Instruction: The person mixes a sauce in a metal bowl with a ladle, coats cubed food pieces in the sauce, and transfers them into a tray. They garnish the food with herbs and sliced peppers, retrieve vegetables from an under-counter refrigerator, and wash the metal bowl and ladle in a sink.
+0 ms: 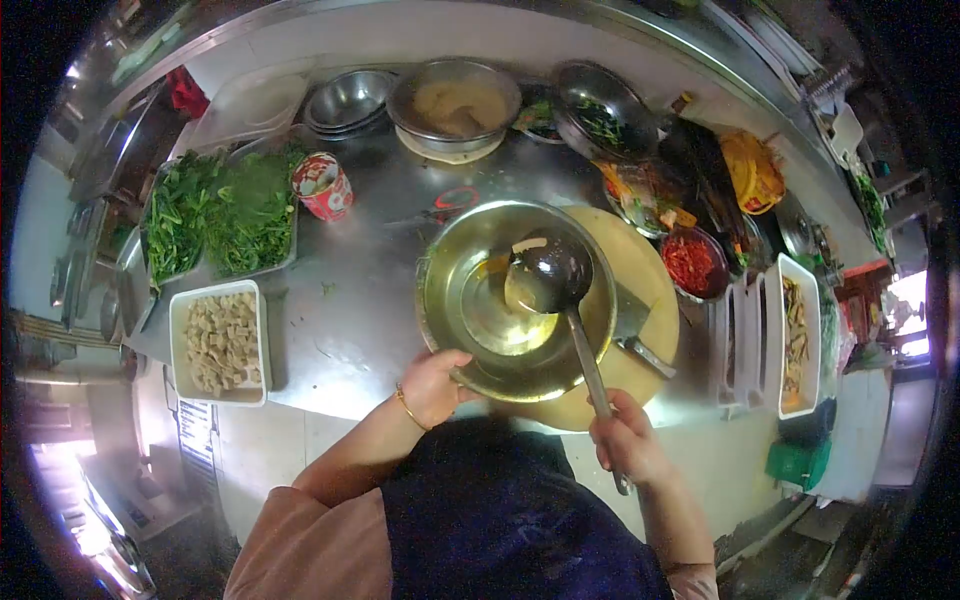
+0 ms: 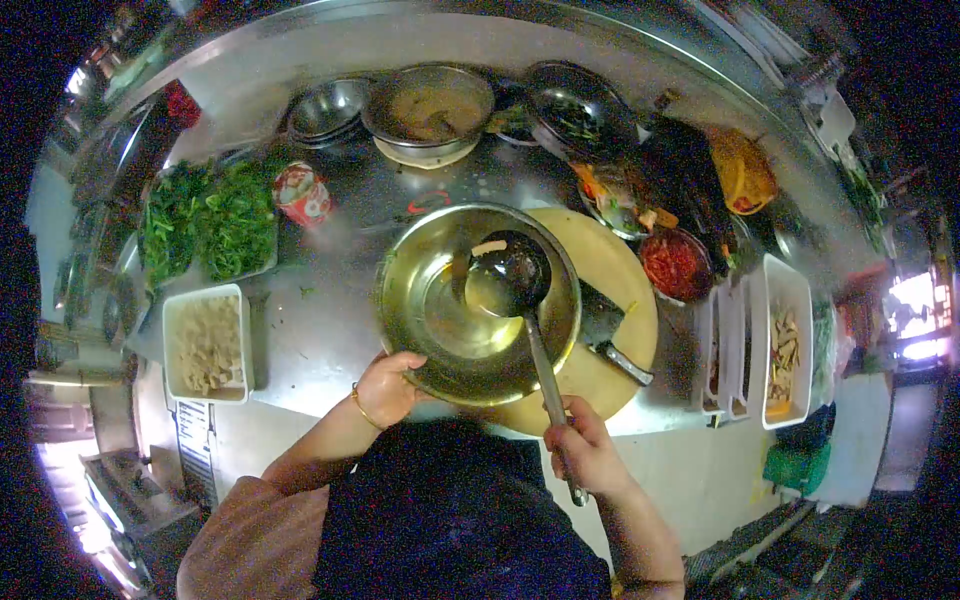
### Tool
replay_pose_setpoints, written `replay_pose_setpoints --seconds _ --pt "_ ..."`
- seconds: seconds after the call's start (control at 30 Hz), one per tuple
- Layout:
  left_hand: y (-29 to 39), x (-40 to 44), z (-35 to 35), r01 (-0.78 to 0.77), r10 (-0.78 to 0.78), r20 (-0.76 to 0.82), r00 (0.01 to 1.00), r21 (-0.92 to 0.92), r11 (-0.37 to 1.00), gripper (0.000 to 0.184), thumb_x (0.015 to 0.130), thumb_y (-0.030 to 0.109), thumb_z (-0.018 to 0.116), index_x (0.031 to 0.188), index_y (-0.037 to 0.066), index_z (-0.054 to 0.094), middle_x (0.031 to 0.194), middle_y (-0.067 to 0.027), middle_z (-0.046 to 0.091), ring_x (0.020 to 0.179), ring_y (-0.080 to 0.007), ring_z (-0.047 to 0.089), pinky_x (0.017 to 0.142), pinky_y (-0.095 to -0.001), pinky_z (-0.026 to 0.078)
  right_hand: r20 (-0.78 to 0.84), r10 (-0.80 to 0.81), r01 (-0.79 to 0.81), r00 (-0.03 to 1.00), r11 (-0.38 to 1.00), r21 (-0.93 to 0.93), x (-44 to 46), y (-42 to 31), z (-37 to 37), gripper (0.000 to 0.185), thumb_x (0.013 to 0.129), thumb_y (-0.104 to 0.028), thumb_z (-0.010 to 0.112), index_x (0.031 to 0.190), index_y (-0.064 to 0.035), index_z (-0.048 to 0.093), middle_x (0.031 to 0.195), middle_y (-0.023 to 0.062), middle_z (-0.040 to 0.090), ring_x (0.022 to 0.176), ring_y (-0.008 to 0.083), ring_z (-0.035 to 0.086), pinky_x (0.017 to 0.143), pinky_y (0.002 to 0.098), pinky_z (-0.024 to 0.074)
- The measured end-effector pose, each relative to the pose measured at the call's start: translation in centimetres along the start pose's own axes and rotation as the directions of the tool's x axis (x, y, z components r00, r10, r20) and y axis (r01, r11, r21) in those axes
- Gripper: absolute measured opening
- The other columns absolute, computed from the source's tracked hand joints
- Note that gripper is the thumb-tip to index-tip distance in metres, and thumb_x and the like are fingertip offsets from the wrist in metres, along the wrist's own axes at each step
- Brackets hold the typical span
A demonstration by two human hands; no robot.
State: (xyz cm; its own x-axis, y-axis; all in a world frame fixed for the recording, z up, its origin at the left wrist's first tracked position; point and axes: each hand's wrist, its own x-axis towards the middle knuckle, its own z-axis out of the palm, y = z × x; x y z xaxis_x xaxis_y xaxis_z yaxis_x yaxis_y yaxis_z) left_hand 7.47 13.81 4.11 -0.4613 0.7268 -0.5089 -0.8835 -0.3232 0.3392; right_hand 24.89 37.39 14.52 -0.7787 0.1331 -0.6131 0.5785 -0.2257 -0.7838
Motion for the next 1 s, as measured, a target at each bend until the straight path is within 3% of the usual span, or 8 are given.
replay_pose_setpoints --seconds 0.27,0.33,0.4,0.5,0.6,0.67,0.87,1.0 --pt "-4.5 2.6 1.4 0.004 0.013 -0.164 0.986 0.106 0.994 0.048 0.088 0.011 0.059 0.133 0.012 0.040 0.127 -0.0133 0.053 0.111 -0.0292 0.057 0.092 -0.0524 0.049 -0.235 -0.139 0.055 0.962 0.942 -0.332 -5.4 3.0 -3.1 0.034 0.087 -0.008 0.053 0.120 -0.0003 0.044 0.067 0.0049 0.053 0.051 0.0134 0.054 0.046 0.0287 0.0446" --pt "-5.2 3.4 1.2 -0.219 0.291 -0.194 0.937 0.323 0.921 0.051 0.086 0.014 0.063 0.132 0.010 0.041 0.126 -0.0127 0.053 0.111 -0.0295 0.056 0.097 -0.0483 0.045 -0.244 -0.230 0.083 0.942 0.865 -0.494 -6.0 4.1 -4.2 0.035 0.087 -0.009 0.055 0.119 0.0001 0.045 0.065 0.0069 0.054 0.054 0.0154 0.056 0.049 0.0319 0.0459" --pt "-5.8 4.6 -0.5 -0.549 0.707 -0.022 0.707 0.613 0.568 0.056 0.083 0.015 0.068 0.131 0.014 0.040 0.126 -0.0115 0.051 0.112 -0.0305 0.054 0.102 -0.0459 0.040 -0.217 -0.353 0.138 0.910 0.751 -0.645 -6.5 4.6 -4.8 0.036 0.086 -0.010 0.056 0.119 0.0002 0.046 0.065 0.0086 0.055 0.056 0.0166 0.056 0.052 0.0338 0.0465" --pt "-1.5 3.3 4.2 -0.445 0.882 0.363 0.300 0.871 -0.207 0.054 0.075 0.019 0.075 0.123 0.012 0.052 0.119 -0.0093 0.056 0.106 -0.0302 0.055 0.099 -0.0403 0.038 -0.157 -0.470 0.203 0.868 0.627 -0.752 -7.0 4.8 -5.2 0.037 0.085 -0.011 0.059 0.119 -0.0010 0.049 0.066 0.0096 0.057 0.057 0.0176 0.055 0.056 0.0336 0.0470" --pt "1.9 3.3 10.4 -0.389 0.696 0.557 0.453 0.826 -0.408 0.044 0.069 0.021 0.077 0.110 0.012 0.062 0.111 -0.0081 0.061 0.103 -0.0287 0.055 0.091 -0.0413 0.040 -0.174 -0.358 0.190 0.917 0.777 -0.600 -7.6 4.4 -4.8 0.037 0.084 -0.012 0.060 0.118 -0.0014 0.050 0.069 0.0103 0.059 0.059 0.0194 0.056 0.058 0.0338 0.0475" --pt "2.3 4.0 13.3 -0.306 0.668 0.667 0.329 0.745 -0.593 0.036 0.068 0.022 0.078 0.100 0.013 0.065 0.094 -0.0062 0.066 0.094 -0.0271 0.059 0.085 -0.0396 0.041 -0.094 -0.396 0.301 0.914 0.813 -0.499 -6.9 5.7 -5.3 0.037 0.084 -0.013 0.060 0.118 -0.0026 0.050 0.071 0.0116 0.059 0.060 0.0199 0.056 0.058 0.0335 0.0477" --pt "2.1 7.6 13.7 -0.212 0.598 0.763 0.247 0.644 -0.735 0.019 0.070 0.017 0.074 0.086 0.012 0.067 0.082 -0.0057 0.067 0.081 -0.0289 0.061 0.083 -0.0415 0.042 -0.046 -0.470 0.356 0.881 0.724 -0.590 -7.7 4.9 -5.9 0.040 0.084 -0.017 0.058 0.120 -0.0046 0.047 0.081 0.0196 0.062 0.071 0.0356 0.062 0.066 0.0433 0.0505" --pt "1.5 8.4 13.7 -0.339 0.705 0.570 0.423 0.821 -0.460 0.015 0.075 0.012 0.073 0.086 0.006 0.066 0.080 -0.0059 0.067 0.074 -0.0178 0.061 0.075 -0.0306 0.047 -0.045 -0.547 0.430 0.836 0.703 -0.566 -7.6 5.5 -7.3 0.042 0.084 -0.021 0.056 0.122 -0.0048 0.046 0.085 0.0234 0.062 0.078 0.0416 0.062 0.069 0.0483 0.0503"
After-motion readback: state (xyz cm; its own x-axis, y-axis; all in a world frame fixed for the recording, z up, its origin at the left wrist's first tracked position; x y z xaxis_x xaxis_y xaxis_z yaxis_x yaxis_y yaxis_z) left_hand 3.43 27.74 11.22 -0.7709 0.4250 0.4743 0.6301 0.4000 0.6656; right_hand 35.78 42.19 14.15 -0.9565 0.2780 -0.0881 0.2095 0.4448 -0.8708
